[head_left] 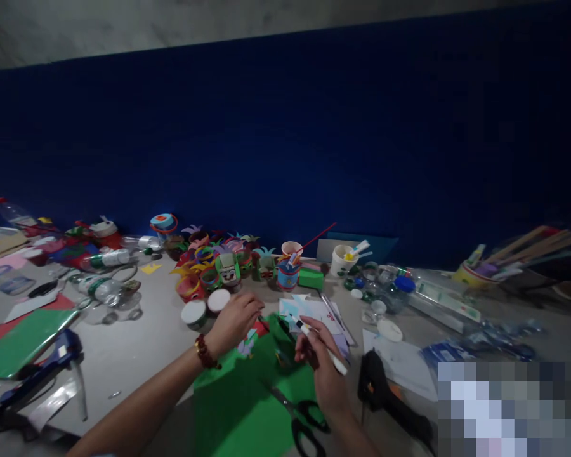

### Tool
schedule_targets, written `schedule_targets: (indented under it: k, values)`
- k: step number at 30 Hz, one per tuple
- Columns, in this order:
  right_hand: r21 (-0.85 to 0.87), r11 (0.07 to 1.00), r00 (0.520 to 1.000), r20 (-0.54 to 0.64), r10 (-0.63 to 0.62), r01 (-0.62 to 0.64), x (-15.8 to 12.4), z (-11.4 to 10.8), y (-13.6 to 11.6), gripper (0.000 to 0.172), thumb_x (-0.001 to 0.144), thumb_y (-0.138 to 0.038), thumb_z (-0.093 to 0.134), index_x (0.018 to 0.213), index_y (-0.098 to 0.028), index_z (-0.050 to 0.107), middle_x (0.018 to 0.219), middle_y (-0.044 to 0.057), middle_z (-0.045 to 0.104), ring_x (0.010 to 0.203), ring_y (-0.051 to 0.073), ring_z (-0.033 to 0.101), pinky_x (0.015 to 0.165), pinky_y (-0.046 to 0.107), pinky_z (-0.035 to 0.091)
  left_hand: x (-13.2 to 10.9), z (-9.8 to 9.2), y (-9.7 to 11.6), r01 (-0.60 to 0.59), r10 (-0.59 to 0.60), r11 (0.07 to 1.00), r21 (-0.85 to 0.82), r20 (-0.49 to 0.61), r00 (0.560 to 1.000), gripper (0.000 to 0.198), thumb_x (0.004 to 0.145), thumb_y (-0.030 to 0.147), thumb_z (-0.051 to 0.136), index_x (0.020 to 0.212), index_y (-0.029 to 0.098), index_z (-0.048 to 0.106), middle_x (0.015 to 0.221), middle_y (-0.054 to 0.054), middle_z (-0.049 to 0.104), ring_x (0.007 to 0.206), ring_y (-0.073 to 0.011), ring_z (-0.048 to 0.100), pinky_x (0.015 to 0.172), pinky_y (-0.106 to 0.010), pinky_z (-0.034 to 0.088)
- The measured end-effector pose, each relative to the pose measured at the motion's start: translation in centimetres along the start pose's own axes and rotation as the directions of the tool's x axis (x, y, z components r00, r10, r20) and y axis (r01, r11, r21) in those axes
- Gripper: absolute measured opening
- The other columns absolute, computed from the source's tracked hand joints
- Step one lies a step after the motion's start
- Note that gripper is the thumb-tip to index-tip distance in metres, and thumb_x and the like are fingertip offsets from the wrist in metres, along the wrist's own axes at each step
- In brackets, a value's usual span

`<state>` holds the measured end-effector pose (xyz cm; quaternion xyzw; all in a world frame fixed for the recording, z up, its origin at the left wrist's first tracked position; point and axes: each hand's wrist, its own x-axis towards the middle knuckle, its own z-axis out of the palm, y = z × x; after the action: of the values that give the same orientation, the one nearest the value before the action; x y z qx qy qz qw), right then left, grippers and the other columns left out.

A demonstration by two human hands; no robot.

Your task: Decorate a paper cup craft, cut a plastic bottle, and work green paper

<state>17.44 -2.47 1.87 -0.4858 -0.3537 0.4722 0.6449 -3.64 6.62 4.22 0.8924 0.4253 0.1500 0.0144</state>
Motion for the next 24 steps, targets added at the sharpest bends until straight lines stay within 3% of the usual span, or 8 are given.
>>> schedule_targets:
  k: [3, 5, 7, 13, 19, 24]
  values:
    - [0.067, 0.998, 0.996, 0.092, 0.015, -0.022, -0.3, -0.3, 0.2, 0.021, 0.087, -0.042, 0.065, 0.092, -0.021, 0.063, 0.059, -0.002, 0.065, 0.052, 0.014, 0.056, 0.052, 0.024, 0.044, 0.2, 0.0, 1.5, -0.053, 0.037, 0.943, -0.329, -0.056, 0.998, 0.018, 0.100, 0.023, 0.049, 0.112, 0.020, 0.063, 0.107, -0.007, 0.065, 0.097, -0.0164, 0.063, 0.086, -0.028, 0.051]
    - [0.100, 0.995, 0.993, 0.114, 0.010, -0.021, -0.4, -0.4, 0.3, 0.020, 0.087, -0.041, 0.063, 0.085, -0.022, 0.060, 0.055, -0.003, 0.063, 0.049, 0.014, 0.053, 0.049, 0.023, 0.041, 0.3, 0.2, 2.4, -0.058, 0.003, 0.811, -0.582, -0.095, 0.995, 0.016, 0.098, 0.025, 0.054, 0.108, 0.019, 0.063, 0.103, -0.008, 0.066, 0.096, -0.0182, 0.064, 0.085, -0.030, 0.052]
    - [0.101, 0.995, 0.993, 0.119, 0.002, -0.014, -0.5, -0.5, 0.3, 0.020, 0.087, -0.041, 0.062, 0.082, -0.021, 0.059, 0.052, -0.003, 0.061, 0.046, 0.013, 0.051, 0.046, 0.022, 0.038, 0.3, 0.3, 3.0, -0.046, -0.033, 0.701, -0.712, -0.096, 0.995, 0.016, 0.095, 0.028, 0.058, 0.106, 0.019, 0.064, 0.102, -0.008, 0.066, 0.093, -0.0191, 0.064, 0.083, -0.031, 0.053]
    - [0.036, 0.999, 0.991, 0.131, 0.009, -0.014, -0.6, -0.4, -0.2, 0.021, 0.086, -0.040, 0.061, 0.079, -0.020, 0.058, 0.048, -0.005, 0.057, 0.042, 0.011, 0.045, 0.043, 0.021, 0.035, 0.1, -0.6, 3.7, -0.062, -0.008, 0.631, -0.773, -0.086, 0.996, 0.015, 0.095, 0.027, 0.059, 0.105, 0.017, 0.064, 0.100, -0.008, 0.067, 0.094, -0.0187, 0.063, 0.084, -0.030, 0.051]
    - [0.056, 0.998, 0.985, 0.169, 0.022, -0.032, -0.8, -0.1, -0.1, 0.021, 0.087, -0.039, 0.060, 0.077, -0.020, 0.057, 0.046, -0.006, 0.054, 0.041, 0.010, 0.043, 0.043, 0.021, 0.033, -0.1, -1.1, 4.4, -0.081, 0.064, 0.657, -0.750, -0.052, 0.997, 0.016, 0.095, 0.028, 0.059, 0.106, 0.018, 0.066, 0.099, -0.007, 0.069, 0.091, -0.0174, 0.064, 0.082, -0.027, 0.051]
    - [0.131, 0.991, 0.984, 0.179, 0.015, -0.039, -0.9, -0.1, 0.5, 0.024, 0.088, -0.041, 0.059, 0.075, -0.021, 0.058, 0.045, -0.006, 0.052, 0.040, 0.009, 0.041, 0.042, 0.019, 0.029, -0.3, -1.1, 4.8, -0.034, 0.090, 0.730, -0.683, 0.048, 0.995, 0.023, 0.096, 0.037, 0.056, 0.100, 0.018, 0.068, 0.095, -0.008, 0.073, 0.086, -0.0183, 0.066, 0.079, -0.027, 0.050]
